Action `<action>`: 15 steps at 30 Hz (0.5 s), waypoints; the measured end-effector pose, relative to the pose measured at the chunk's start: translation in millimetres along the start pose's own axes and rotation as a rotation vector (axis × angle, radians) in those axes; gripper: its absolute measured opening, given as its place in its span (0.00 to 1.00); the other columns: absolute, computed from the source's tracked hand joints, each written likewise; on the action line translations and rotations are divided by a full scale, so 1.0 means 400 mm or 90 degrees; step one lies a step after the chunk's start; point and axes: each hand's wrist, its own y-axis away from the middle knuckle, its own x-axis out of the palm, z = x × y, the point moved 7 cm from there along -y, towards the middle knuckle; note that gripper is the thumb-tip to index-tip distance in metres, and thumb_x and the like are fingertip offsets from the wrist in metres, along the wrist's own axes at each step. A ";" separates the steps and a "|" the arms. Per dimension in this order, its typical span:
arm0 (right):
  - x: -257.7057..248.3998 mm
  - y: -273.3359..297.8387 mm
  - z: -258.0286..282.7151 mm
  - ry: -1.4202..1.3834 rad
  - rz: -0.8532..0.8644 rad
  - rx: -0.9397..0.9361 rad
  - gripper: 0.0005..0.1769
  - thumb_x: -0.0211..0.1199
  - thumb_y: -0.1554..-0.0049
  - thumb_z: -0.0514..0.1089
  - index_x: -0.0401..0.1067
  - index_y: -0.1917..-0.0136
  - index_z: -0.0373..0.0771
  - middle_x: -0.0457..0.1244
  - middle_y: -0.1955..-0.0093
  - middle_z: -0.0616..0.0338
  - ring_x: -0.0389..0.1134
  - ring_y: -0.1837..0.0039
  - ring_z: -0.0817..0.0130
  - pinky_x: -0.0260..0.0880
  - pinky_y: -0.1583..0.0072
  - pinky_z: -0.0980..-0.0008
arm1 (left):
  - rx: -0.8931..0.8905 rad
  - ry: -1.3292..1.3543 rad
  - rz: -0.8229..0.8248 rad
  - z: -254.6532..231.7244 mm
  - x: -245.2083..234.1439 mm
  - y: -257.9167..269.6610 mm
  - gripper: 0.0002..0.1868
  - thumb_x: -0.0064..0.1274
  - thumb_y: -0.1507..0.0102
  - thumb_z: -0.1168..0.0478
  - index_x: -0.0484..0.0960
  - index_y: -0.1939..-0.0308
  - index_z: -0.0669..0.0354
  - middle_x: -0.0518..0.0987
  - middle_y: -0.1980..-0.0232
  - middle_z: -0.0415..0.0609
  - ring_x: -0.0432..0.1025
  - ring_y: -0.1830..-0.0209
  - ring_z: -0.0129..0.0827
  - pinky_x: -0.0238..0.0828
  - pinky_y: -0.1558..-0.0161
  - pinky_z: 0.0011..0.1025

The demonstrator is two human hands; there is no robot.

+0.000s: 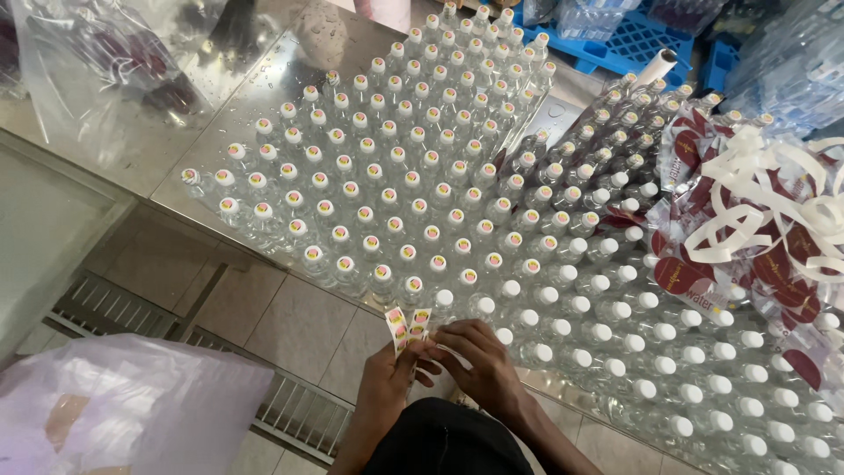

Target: The person applies small round stickers to the white caps of numerous clear plastic bottles arranged on a metal table. The person picks up stickers from a sheet in their left hand and places them onto the bottle caps with their right hand.

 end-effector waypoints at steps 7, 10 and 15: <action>0.030 0.018 0.004 -0.073 0.002 0.124 0.08 0.68 0.35 0.39 0.78 0.42 0.39 0.74 0.48 0.54 0.77 0.46 0.60 0.78 0.48 0.63 | 0.088 -0.158 0.058 -0.004 -0.030 0.009 0.23 0.45 0.27 0.49 0.87 0.40 0.59 0.92 0.66 0.51 0.88 0.70 0.35 0.89 0.63 0.29; 0.029 0.009 0.015 -0.121 -0.013 0.229 0.07 0.69 0.36 0.43 0.81 0.46 0.40 0.75 0.49 0.58 0.78 0.46 0.64 0.80 0.46 0.65 | 0.134 -0.229 0.069 -0.021 -0.041 0.018 0.23 0.42 0.25 0.49 0.87 0.41 0.59 0.90 0.69 0.47 0.82 0.73 0.29 0.82 0.63 0.29; 0.063 0.049 -0.028 -0.171 0.028 0.429 0.16 0.74 0.41 0.47 0.82 0.42 0.38 0.77 0.53 0.58 0.81 0.48 0.68 0.82 0.45 0.67 | 0.150 -0.320 0.068 -0.020 -0.059 0.019 0.18 0.43 0.24 0.51 0.86 0.51 0.55 0.85 0.68 0.41 0.78 0.72 0.26 0.76 0.65 0.29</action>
